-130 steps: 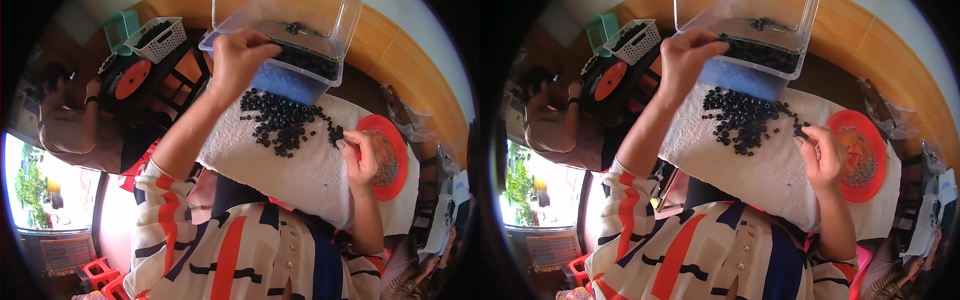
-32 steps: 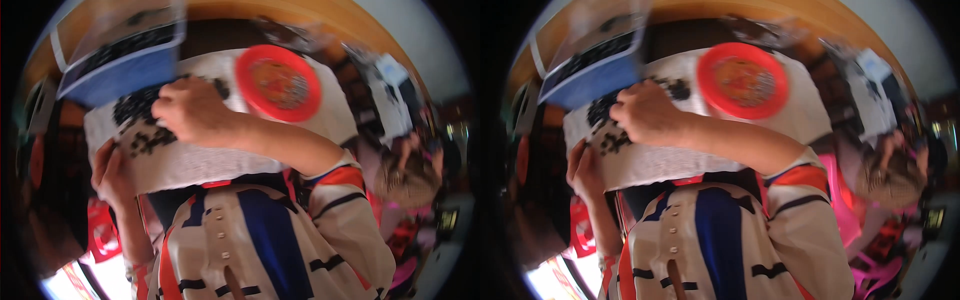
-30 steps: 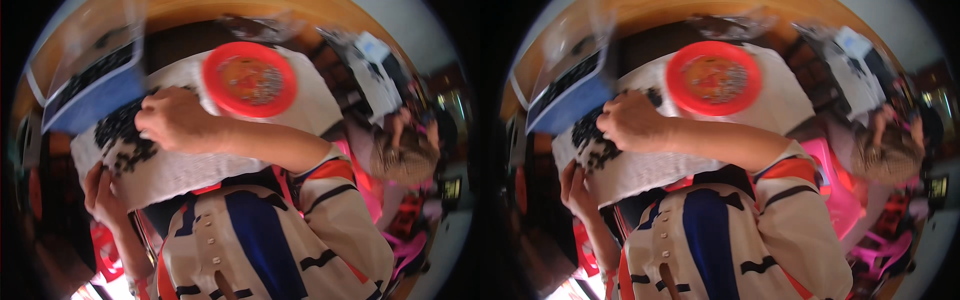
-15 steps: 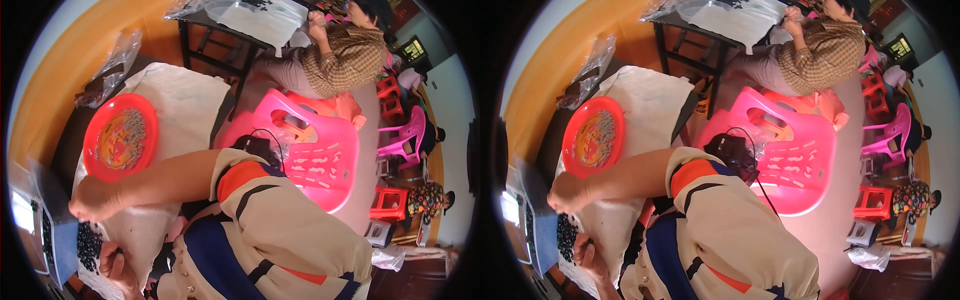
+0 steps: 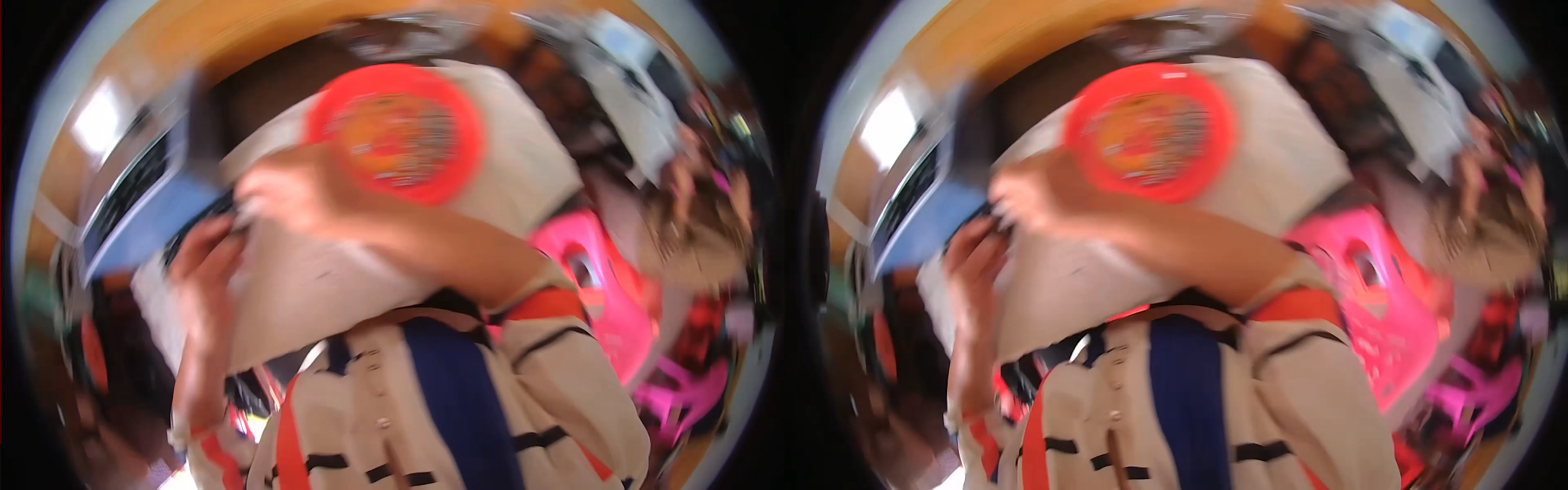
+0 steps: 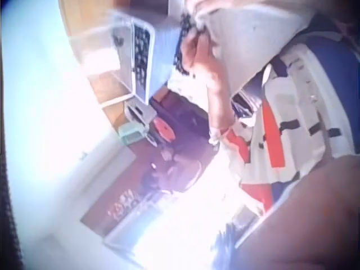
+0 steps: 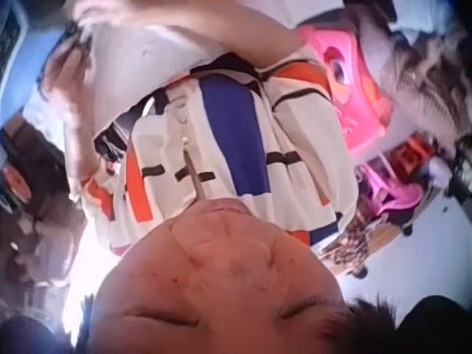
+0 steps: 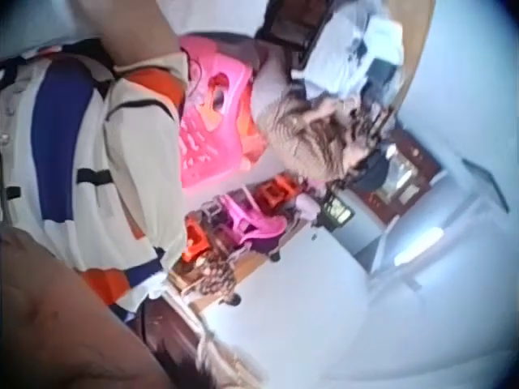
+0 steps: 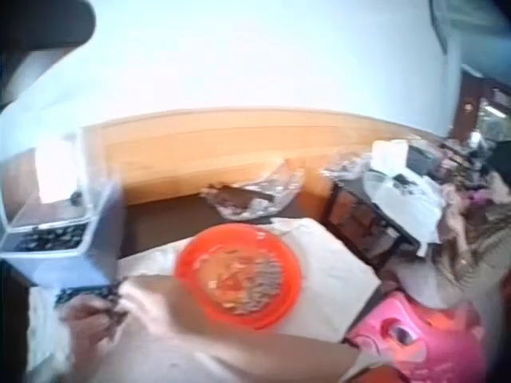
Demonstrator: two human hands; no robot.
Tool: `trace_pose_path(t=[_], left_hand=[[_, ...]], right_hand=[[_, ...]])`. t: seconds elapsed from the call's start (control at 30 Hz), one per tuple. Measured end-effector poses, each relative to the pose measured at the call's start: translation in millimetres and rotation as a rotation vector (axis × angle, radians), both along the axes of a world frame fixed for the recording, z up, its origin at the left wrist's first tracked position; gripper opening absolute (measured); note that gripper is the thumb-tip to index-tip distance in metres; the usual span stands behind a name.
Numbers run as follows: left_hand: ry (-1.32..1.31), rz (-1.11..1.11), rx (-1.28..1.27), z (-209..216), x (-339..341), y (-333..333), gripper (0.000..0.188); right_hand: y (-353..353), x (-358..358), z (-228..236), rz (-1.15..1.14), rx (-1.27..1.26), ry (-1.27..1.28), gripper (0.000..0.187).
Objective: Sorting and inspecting small black plastic components on a table.
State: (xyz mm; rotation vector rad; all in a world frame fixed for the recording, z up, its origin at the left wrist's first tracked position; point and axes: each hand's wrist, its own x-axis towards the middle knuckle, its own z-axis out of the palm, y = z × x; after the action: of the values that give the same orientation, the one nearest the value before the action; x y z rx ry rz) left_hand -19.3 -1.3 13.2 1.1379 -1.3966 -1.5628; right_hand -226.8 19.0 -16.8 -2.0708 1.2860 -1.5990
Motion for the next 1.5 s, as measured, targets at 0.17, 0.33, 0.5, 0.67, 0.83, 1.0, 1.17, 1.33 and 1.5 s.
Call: trace_pose_path(t=[0.17, 0.33, 0.5, 0.67, 0.83, 1.0, 1.17, 1.33, 1.5], left_hand=[[0.437, -0.06, 0.174, -3, -7, -2, 0.021], [0.525, -0.016, 0.18, -2, -7, 4, 0.017], [0.577, -0.032, 0.173, -9, -10, 6, 0.016], [0.597, -0.033, 0.197, -12, -10, 8, 0.014], [0.615, -0.045, 0.213, -16, -10, 7, 0.013], [0.611, -0.016, 0.228, -15, -8, 8, 0.013], [0.624, -0.022, 0.253, -18, -8, 8, 0.012], [0.652, 0.003, 0.333, -18, -5, 4, 0.011], [0.647, -0.062, 0.393, -21, -6, 3, 0.012]], right_hand=[[10, 1, 32, 0.131, 0.066, -0.12, 0.011], [10, 12, 35, 0.171, 0.026, -0.011, 0.015], [7, 16, 33, 0.165, -0.036, 0.07, 0.018], [6, 20, 31, 0.148, -0.041, 0.062, 0.019], [7, 22, 32, 0.149, -0.056, 0.061, 0.019], [7, 22, 27, 0.113, -0.085, 0.12, 0.019], [9, 23, 25, 0.047, -0.145, 0.269, 0.027], [12, 29, 25, 0.034, -0.153, 0.381, 0.033], [9, 26, 19, 0.023, -0.168, 0.375, 0.034]])
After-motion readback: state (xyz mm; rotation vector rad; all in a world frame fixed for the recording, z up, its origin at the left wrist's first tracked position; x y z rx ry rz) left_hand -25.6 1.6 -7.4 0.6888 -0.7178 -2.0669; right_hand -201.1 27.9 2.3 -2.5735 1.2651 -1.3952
